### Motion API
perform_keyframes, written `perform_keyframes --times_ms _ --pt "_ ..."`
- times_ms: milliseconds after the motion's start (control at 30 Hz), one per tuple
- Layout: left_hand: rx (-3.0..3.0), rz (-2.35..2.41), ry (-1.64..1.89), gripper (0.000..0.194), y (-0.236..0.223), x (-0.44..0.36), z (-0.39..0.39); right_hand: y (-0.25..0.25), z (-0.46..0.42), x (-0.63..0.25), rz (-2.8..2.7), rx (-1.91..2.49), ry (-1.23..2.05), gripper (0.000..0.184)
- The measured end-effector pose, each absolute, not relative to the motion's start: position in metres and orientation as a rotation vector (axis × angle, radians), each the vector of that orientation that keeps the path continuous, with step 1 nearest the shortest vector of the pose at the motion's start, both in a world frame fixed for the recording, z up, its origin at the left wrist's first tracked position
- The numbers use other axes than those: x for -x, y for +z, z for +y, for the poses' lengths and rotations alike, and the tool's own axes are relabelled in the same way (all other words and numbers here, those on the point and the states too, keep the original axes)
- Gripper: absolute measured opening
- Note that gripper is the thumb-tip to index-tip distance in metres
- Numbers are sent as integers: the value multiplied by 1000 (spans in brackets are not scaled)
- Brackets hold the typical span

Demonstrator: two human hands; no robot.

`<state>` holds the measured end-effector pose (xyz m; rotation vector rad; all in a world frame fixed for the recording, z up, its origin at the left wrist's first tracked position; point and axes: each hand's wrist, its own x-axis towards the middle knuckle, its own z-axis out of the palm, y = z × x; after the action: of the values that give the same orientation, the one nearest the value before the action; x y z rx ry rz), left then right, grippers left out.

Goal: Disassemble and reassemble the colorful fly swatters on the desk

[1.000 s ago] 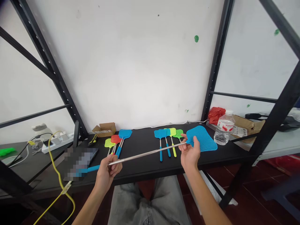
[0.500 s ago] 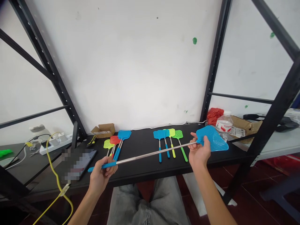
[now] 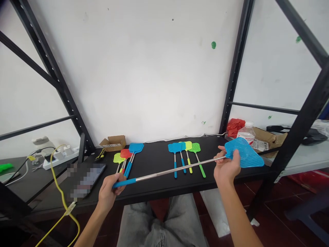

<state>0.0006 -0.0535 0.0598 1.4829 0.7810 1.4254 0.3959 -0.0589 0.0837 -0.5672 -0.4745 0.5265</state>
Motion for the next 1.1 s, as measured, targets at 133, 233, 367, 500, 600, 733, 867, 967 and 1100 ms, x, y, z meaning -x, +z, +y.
perform_keyframes --times_ms 133,233,367,500,600,733,867,967,1100 --pt "-1614 878 1330 51 59 -2 -57 85 -58 -394 -464 602 405 47" --pt "-1600 897 1295 53 59 -3 -58 85 -57 -392 -460 608 385 46" --pt "-1576 831 1251 52 58 -6 -57 83 -56 -391 -446 607 403 47" --pt "-1531 775 1240 52 55 -8 -58 82 -55 -389 -438 593 430 49" --pt "-1491 758 1240 52 54 -9 -58 82 -56 -387 -442 594 429 47" --pt "-1481 737 1239 52 53 -8 -56 82 -57 -384 -461 591 422 44" --pt "-1468 697 1222 52 51 -5 -53 84 -59 -380 -460 569 441 43" --pt "-1428 699 1220 51 50 -5 -52 85 -59 -378 -453 557 452 43" --pt "-1387 708 1229 51 52 -5 -51 86 -61 -380 -458 535 470 42"
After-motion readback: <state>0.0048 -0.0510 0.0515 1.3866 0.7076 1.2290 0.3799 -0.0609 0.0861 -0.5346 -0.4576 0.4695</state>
